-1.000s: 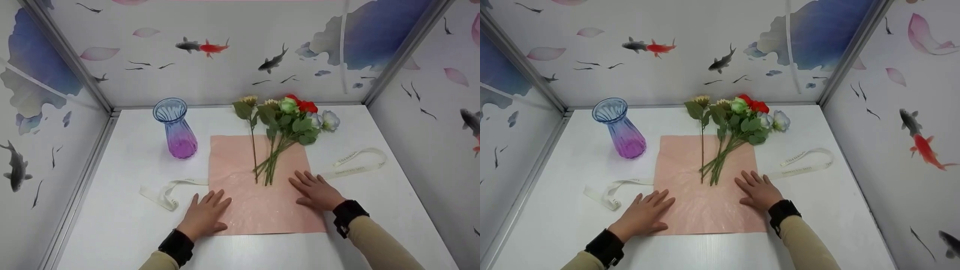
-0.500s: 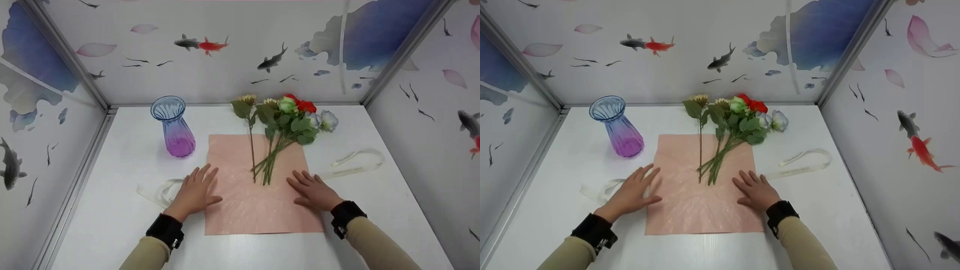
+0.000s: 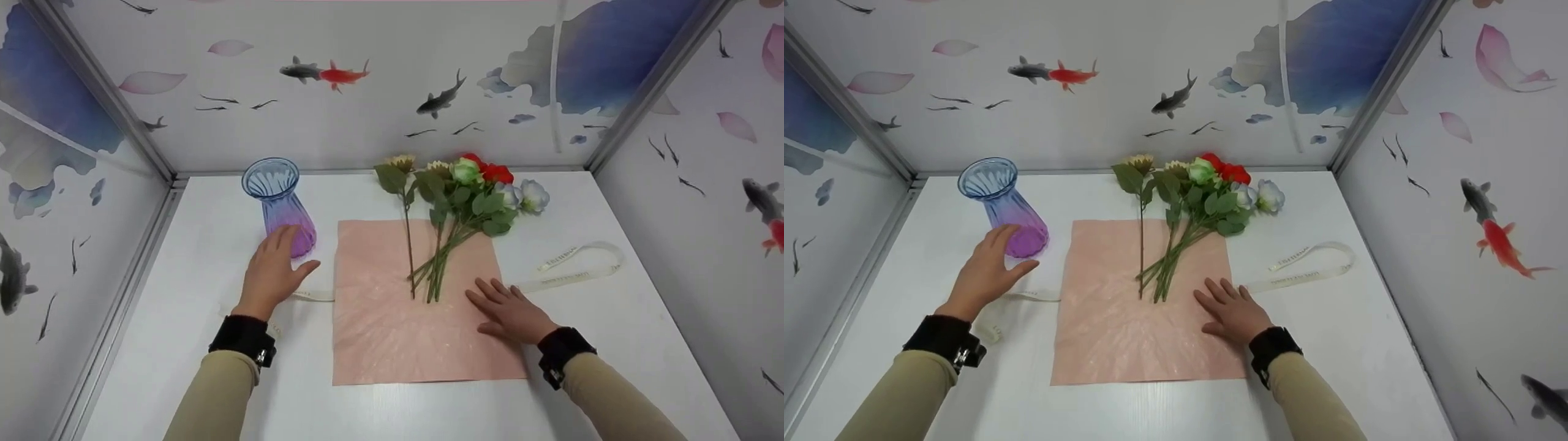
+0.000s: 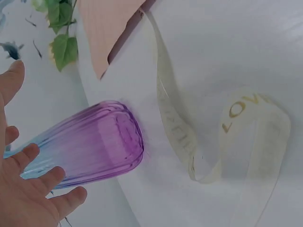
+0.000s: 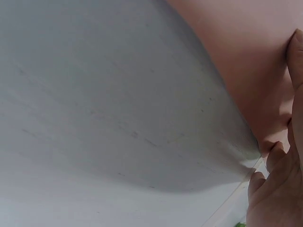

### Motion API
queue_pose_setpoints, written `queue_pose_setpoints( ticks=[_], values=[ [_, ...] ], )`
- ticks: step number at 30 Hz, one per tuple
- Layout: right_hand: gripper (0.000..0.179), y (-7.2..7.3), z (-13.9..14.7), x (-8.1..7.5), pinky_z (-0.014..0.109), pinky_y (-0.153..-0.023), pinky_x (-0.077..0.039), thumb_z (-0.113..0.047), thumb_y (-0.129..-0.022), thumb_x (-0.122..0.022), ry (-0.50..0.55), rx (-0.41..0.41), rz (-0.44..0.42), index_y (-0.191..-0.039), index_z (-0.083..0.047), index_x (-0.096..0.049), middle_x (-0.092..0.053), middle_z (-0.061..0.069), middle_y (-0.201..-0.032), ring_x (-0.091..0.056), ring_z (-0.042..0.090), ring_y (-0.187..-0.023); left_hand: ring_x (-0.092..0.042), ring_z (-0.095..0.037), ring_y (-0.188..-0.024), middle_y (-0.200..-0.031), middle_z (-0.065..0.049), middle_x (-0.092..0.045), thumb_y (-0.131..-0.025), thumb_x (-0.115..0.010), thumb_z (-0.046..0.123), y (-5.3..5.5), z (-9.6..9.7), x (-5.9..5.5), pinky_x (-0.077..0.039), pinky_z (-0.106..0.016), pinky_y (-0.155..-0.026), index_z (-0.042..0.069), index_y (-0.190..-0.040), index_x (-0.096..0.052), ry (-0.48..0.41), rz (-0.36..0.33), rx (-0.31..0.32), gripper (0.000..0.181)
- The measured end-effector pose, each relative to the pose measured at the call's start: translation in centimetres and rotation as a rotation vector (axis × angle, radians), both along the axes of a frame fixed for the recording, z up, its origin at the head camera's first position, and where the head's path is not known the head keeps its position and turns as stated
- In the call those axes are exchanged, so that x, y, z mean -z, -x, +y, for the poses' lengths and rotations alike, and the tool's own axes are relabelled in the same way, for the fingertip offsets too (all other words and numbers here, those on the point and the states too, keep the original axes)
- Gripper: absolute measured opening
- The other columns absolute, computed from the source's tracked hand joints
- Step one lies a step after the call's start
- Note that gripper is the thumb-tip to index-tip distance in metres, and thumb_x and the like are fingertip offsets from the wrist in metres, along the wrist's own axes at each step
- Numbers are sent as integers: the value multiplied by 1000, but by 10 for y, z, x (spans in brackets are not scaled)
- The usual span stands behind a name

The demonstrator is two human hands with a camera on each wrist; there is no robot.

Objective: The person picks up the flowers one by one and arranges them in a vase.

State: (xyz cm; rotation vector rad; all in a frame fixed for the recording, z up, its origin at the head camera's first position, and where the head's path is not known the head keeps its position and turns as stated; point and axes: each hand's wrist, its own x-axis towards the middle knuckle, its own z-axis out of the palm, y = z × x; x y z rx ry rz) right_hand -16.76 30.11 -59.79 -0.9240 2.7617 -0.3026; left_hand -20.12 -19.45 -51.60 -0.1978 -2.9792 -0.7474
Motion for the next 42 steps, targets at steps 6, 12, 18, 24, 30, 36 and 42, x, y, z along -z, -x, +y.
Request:
queue_pose_setpoints(
  ticks=[6, 12, 18, 24, 30, 36, 42],
  values=[
    [70, 1, 1, 3, 71, -116, -24, -40, -101, -62, -10, 6, -7, -159, -12, -36, -25, 20, -166, -22, 48, -151, -42, -47, -138, -150, -26, -42, -92, -76, 41, 12, -14, -5, -37, -62, -114, 4, -150, -42, 60, 27, -43, 78],
    [70, -1, 3, 5, 72, -113, -27, -39, -100, -64, 20, -15, 28, -158, -9, -38, -28, 23, -164, -26, 51, -149, -44, -49, -134, -148, -28, -40, -91, -77, 41, 19, -23, -13, -42, -64, -108, -1, -146, -44, 84, 5, -86, 77],
    [70, -1, 3, 6, 72, -113, -27, -38, -100, -64, 18, -16, 33, -158, -9, -38, -29, 23, -164, -26, 51, -148, -44, -50, -134, -149, -30, -38, -93, -74, 43, 26, -30, -18, -45, -63, -106, -6, -147, -37, 88, -18, -126, 82],
    [69, -2, 0, 0, 73, -114, -25, -36, -101, -64, 28, -4, -1, -158, -7, -38, -28, 24, -164, -24, 52, -149, -46, -52, -131, -148, -32, -38, -93, -73, 44, 34, -34, -19, -46, -66, -102, -9, -151, -26, 66, -42, -159, 91],
    [68, -2, -1, -5, 72, -115, -23, -35, -101, -63, 20, 11, -27, -158, -7, -37, -26, 24, -165, -23, 51, -150, -42, -54, -134, -153, -35, -33, -93, -71, 46, 41, -36, -20, -42, -69, -104, -11, -154, -20, 54, -105, -162, 98],
    [69, -1, -1, -4, 72, -116, -23, -37, -102, -62, 11, 18, -36, -159, -8, -36, -25, 23, -166, -21, 50, -151, -40, -54, -138, -158, -35, -28, -93, -70, 49, 51, -34, -20, -39, -69, -108, -9, -157, -10, -15, -206, -198, 106],
    [69, -1, 0, -1, 72, -115, -23, -38, -102, -61, 12, 10, -28, -159, -8, -36, -25, 23, -166, -21, 50, -151, -35, -51, -144, -163, -33, -22, -93, -71, 47, 58, -28, -20, -33, -64, -115, -4, -159, 5, -193, -282, -265, 114]
  ],
)
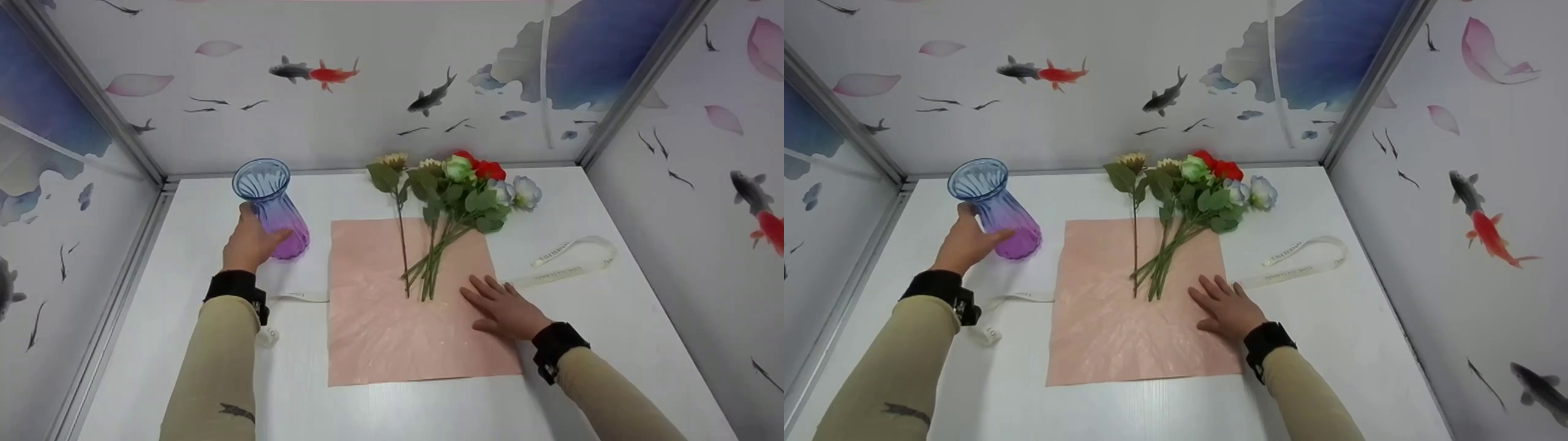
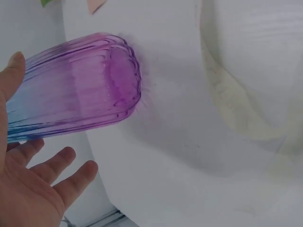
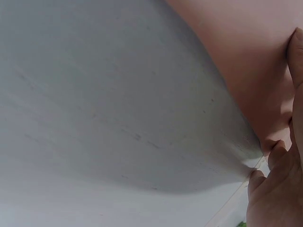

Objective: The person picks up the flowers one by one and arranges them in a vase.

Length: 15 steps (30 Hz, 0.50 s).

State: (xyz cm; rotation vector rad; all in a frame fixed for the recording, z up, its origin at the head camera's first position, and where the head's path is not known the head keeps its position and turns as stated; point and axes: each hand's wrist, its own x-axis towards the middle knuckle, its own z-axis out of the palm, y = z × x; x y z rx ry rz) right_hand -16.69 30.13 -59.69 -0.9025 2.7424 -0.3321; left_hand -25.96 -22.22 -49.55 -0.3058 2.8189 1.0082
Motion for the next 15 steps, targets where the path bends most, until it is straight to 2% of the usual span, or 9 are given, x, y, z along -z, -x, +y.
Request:
queue_pose_setpoints(
  ticks=[5, 9, 12, 15],
  values=[
    [70, 1, 0, 2, 73, -114, -23, -38, -101, -62, 10, -6, 12, -159, -8, -36, -25, 23, -166, -22, 50, -150, -24, -47, -151, -167, -30, -11, -92, -72, 46, 4, 8, -3, -26, -58, -121, -1, -158, 17, -144, -23, -85, 120],
    [69, 0, 0, 2, 74, -113, -24, -38, -101, -62, 21, -11, 16, -158, -8, -37, -26, 24, -165, -22, 51, -150, -23, -45, -152, -167, -30, -9, -91, -73, 48, 9, 15, -7, -25, -55, -122, 1, -158, 21, -218, -21, -137, 124],
    [69, 0, -1, 0, 73, -114, -23, -37, -101, -62, 15, -11, 7, -158, -7, -37, -26, 24, -165, -22, 51, -150, -27, -45, -150, -164, -32, -16, -91, -73, 47, 11, 18, -11, -27, -55, -122, 0, -159, 15, -228, -1, -159, 121],
    [69, 0, -2, -2, 73, -115, -23, -37, -102, -62, 14, -8, -4, -158, -6, -37, -25, 24, -165, -21, 51, -150, -33, -46, -147, -160, -34, -25, -93, -71, 45, 11, 18, -14, -29, -55, -121, -3, -160, 1, -208, 19, -167, 110]
  ],
)
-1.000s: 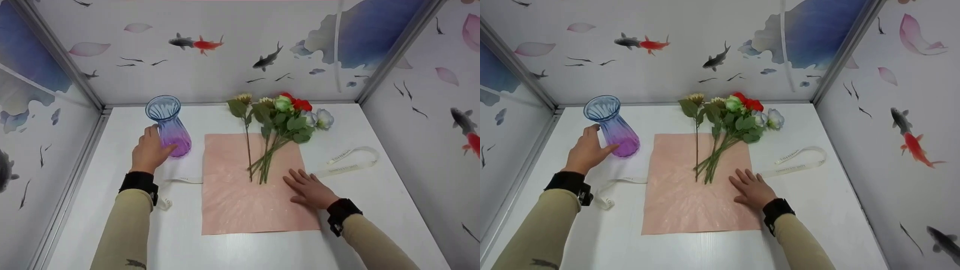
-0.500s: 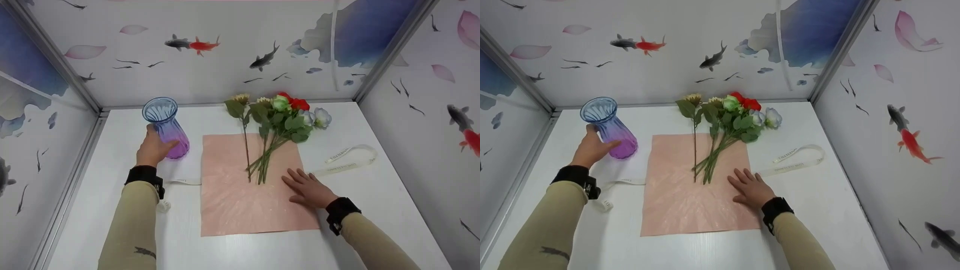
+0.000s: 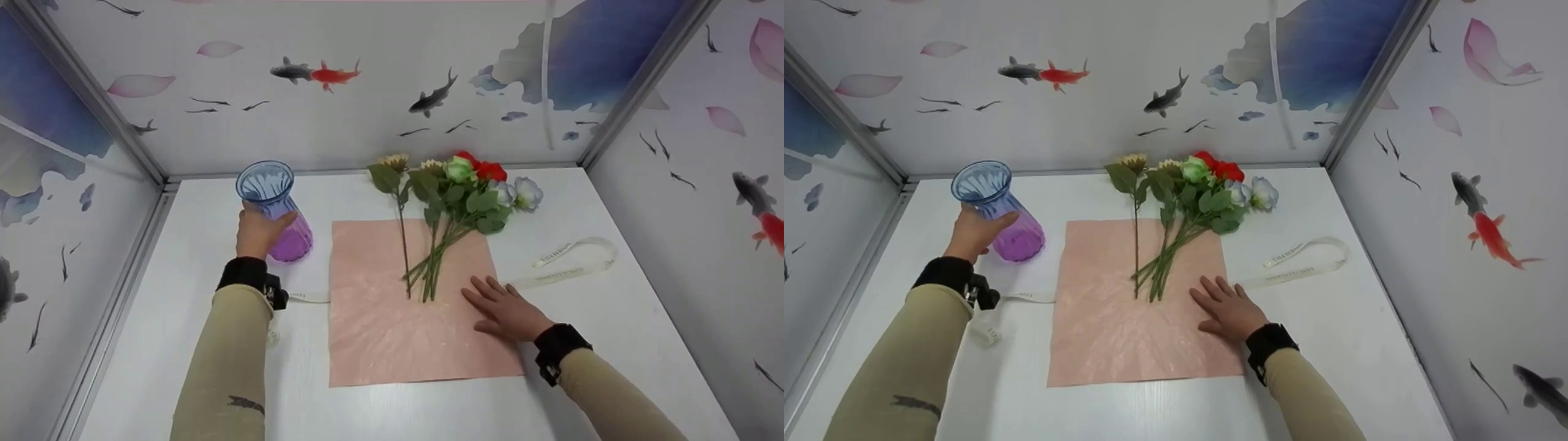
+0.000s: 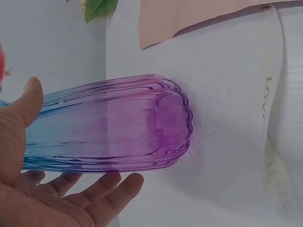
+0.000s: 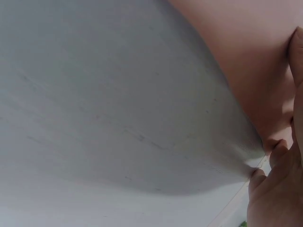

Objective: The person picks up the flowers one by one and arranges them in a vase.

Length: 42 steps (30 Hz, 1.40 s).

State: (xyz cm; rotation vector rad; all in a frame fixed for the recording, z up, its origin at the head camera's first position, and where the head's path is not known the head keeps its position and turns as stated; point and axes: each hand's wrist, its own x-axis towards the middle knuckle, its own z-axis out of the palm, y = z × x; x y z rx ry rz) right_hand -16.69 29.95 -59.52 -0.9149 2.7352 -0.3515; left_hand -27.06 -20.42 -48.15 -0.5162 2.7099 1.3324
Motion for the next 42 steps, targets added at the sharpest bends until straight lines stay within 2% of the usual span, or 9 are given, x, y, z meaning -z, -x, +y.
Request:
queue_pose_setpoints(
  ticks=[4, 9, 16, 20, 24, 28, 33, 35, 42],
  values=[
    [69, 0, 0, 0, 73, -115, -22, -37, -102, -62, 6, 0, 3, -158, -7, -37, -25, 24, -165, -21, 51, -150, -37, -47, -145, -157, -34, -31, -92, -71, 43, -3, -2, -3, -32, -56, -120, -7, -159, -15, 16, -11, -13, 101],
    [68, 0, 1, 2, 74, -114, -23, -37, -101, -62, 21, -2, 19, -158, -7, -38, -26, 24, -165, -22, 51, -150, -39, -46, -143, -156, -31, -33, -89, -73, 45, -7, -2, -4, -34, -56, -118, -7, -158, -19, 13, -40, -38, 102],
    [69, 1, 3, 5, 74, -114, -24, -39, -101, -62, 13, -1, 16, -158, -9, -37, -27, 23, -165, -23, 51, -150, -46, -45, -139, -152, -29, -43, -88, -75, 45, -17, 1, -3, -39, -56, -115, -8, -154, -29, 36, -19, -30, 96],
    [69, 2, 4, 5, 74, -112, -25, -39, -100, -63, 16, -3, 31, -158, -9, -38, -29, 22, -164, -25, 51, -149, -59, -42, -126, -147, -26, -52, -88, -75, 46, -24, 2, -3, -56, -52, -96, -3, -152, -36, 45, -42, -26, 90],
    [69, 1, 2, 1, 76, -110, -27, -38, -99, -66, 25, 6, 41, -156, -8, -42, -33, 23, -162, -28, 51, -148, -64, -42, -117, -146, -25, -55, -89, -76, 47, -30, 2, -4, -62, -45, -75, 0, -153, -36, 24, -85, -8, 89],
    [70, 2, -3, -6, 77, -110, -25, -38, -97, -68, -11, 25, 22, -155, -7, -43, -34, 23, -162, -28, 50, -148, -66, -42, -115, -144, -25, -56, -88, -77, 46, -35, 1, -4, -63, -41, -69, 0, -151, -37, 9, -96, 16, 88],
    [69, 7, -11, -17, 78, -110, -24, -34, -96, -72, -70, 50, -2, -153, -6, -46, -38, 22, -160, -33, 48, -146, -66, -40, -112, -144, -25, -55, -88, -77, 47, -42, 1, -4, -62, -40, -69, 1, -151, -37, -1, -116, 47, 88],
    [67, 9, -14, -20, 78, -109, -25, -31, -95, -73, -84, 51, 18, -151, -6, -47, -43, 22, -157, -38, 47, -144, -66, -40, -112, -145, -26, -55, -88, -77, 46, -44, 1, -4, -63, -40, -69, 2, -152, -37, -5, -130, 56, 87],
    [66, 17, -22, -23, 74, -101, -41, -19, -89, -80, -54, 10, 200, -147, -5, -51, -57, 22, -141, -55, 39, -130, -64, -45, -116, -145, -28, -53, -88, -79, 43, -53, 1, -7, -63, -42, -70, 1, -151, -37, -19, -159, 75, 86]
  ],
)
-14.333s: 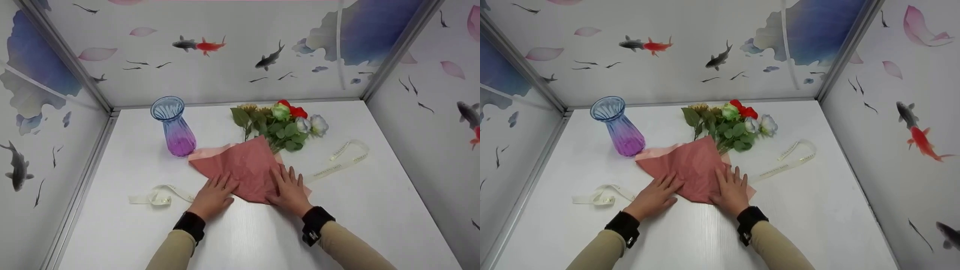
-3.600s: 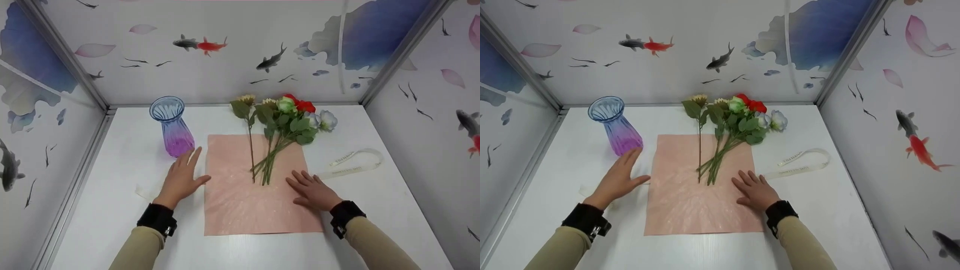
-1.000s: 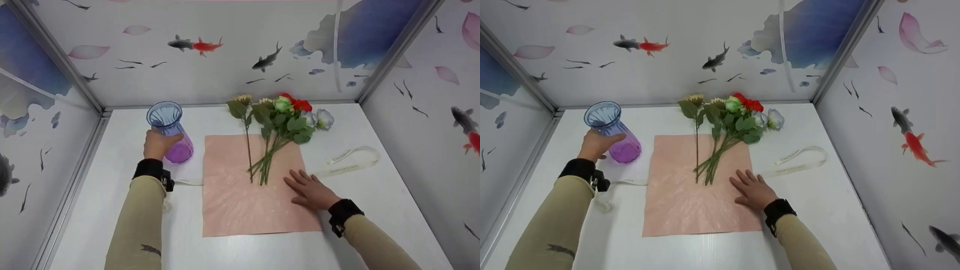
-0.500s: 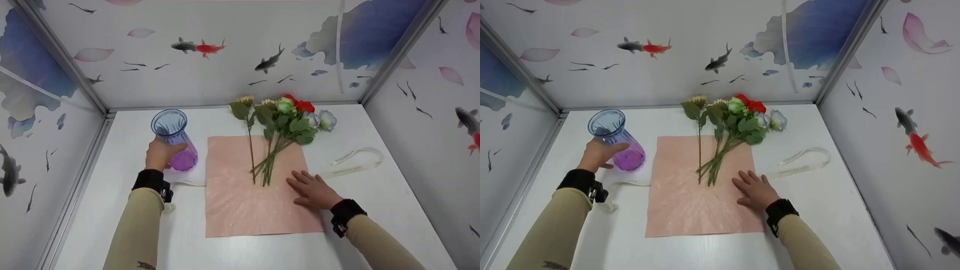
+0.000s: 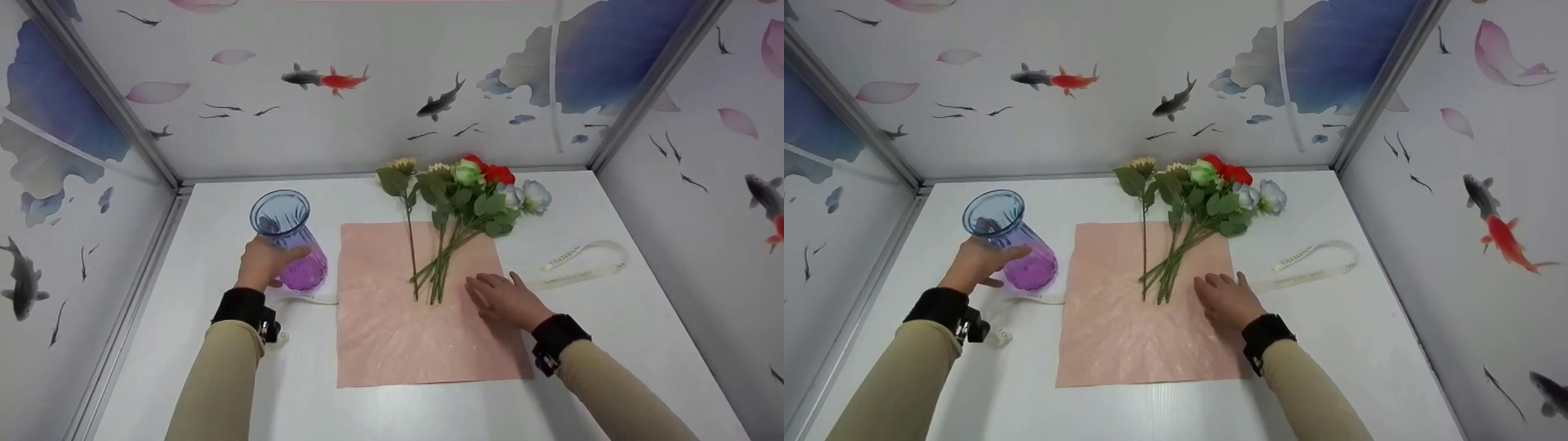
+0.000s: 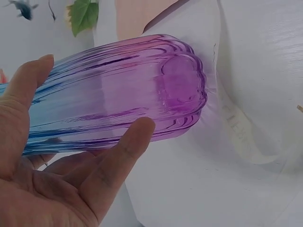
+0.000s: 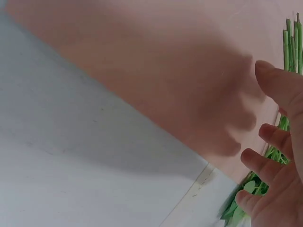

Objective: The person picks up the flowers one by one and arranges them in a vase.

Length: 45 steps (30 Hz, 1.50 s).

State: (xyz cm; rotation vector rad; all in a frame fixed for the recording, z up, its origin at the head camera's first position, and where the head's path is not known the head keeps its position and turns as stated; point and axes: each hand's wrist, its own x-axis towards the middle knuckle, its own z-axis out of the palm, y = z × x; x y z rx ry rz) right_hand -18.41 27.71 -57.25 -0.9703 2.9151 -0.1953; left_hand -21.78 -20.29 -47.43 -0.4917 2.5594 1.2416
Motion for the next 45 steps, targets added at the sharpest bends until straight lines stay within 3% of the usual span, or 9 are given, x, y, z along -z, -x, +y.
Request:
queue_pose_setpoints(
  ticks=[8, 15, 20, 24, 31, 36, 41, 45],
  values=[
    [57, 10, -14, 2, 55, -98, -52, 3, -92, -70, 123, -25, 45, -145, 6, -50, -59, 29, -132, -60, 45, -120, -62, -47, -120, -147, -28, -51, -87, -81, 39, -4, -3, -1, -63, -45, -70, 3, -150, -38, -15, 3, 41, 84],
    [52, 18, -28, 9, 52, -92, -54, 7, -96, -61, 169, 19, 37, -146, 8, -48, -59, 27, -127, -62, 43, -112, -58, -50, -124, -151, -29, -46, -87, -81, 38, -4, -4, -1, -63, -48, -70, 5, -152, -35, -43, -13, 63, 86],
    [60, 28, -34, 12, 53, -95, -52, 5, -99, -58, 136, 125, -66, -155, 2, -37, -57, 27, -129, -59, 44, -116, -57, -51, -125, -151, -30, -45, -87, -81, 39, -5, -5, -1, -63, -47, -69, 4, -153, -33, -51, -11, 58, 88],
    [72, 37, -35, 11, 55, -99, -50, 3, -96, -63, 136, 183, -158, -159, 0, -29, -53, 30, -133, -53, 48, -122, -55, -51, -127, -153, -31, -42, -87, -81, 39, -5, -6, -1, -63, -50, -73, 3, -154, -31, -61, -28, 53, 90],
    [85, 50, -34, 3, 51, -90, -43, -3, -91, -72, 103, 205, -273, -160, 3, -22, -45, 32, -125, -45, 42, -107, -55, -51, -127, -153, -29, -43, -87, -81, 40, -3, -3, -1, -63, -49, -71, 5, -153, -33, -55, -35, 63, 89],
    [89, 55, -31, 5, 44, -83, -32, -7, -91, -74, 76, 214, -356, -161, 1, -20, -39, 21, -112, -31, 34, -98, -55, -50, -128, -154, -27, -43, -89, -80, 40, -4, 0, 1, -63, -46, -68, 8, -154, -32, -48, -33, 74, 87],
    [83, 57, -31, 8, 42, -84, -38, -10, -93, -74, 74, 289, -436, -161, -4, -26, -35, 19, -117, -30, 35, -103, -57, -50, -125, -153, -28, -43, -89, -79, 40, -5, -1, 3, -63, -48, -70, 7, -154, -32, -40, -34, 79, 87],
    [90, 60, -35, 6, 45, -86, -38, -9, -91, -76, 78, 307, -446, -162, -4, -21, -36, 22, -120, -31, 37, -105, -57, -50, -125, -154, -28, -42, -89, -79, 40, -3, -4, 3, -63, -48, -70, 6, -155, -31, -32, -47, 82, 89]
  ],
)
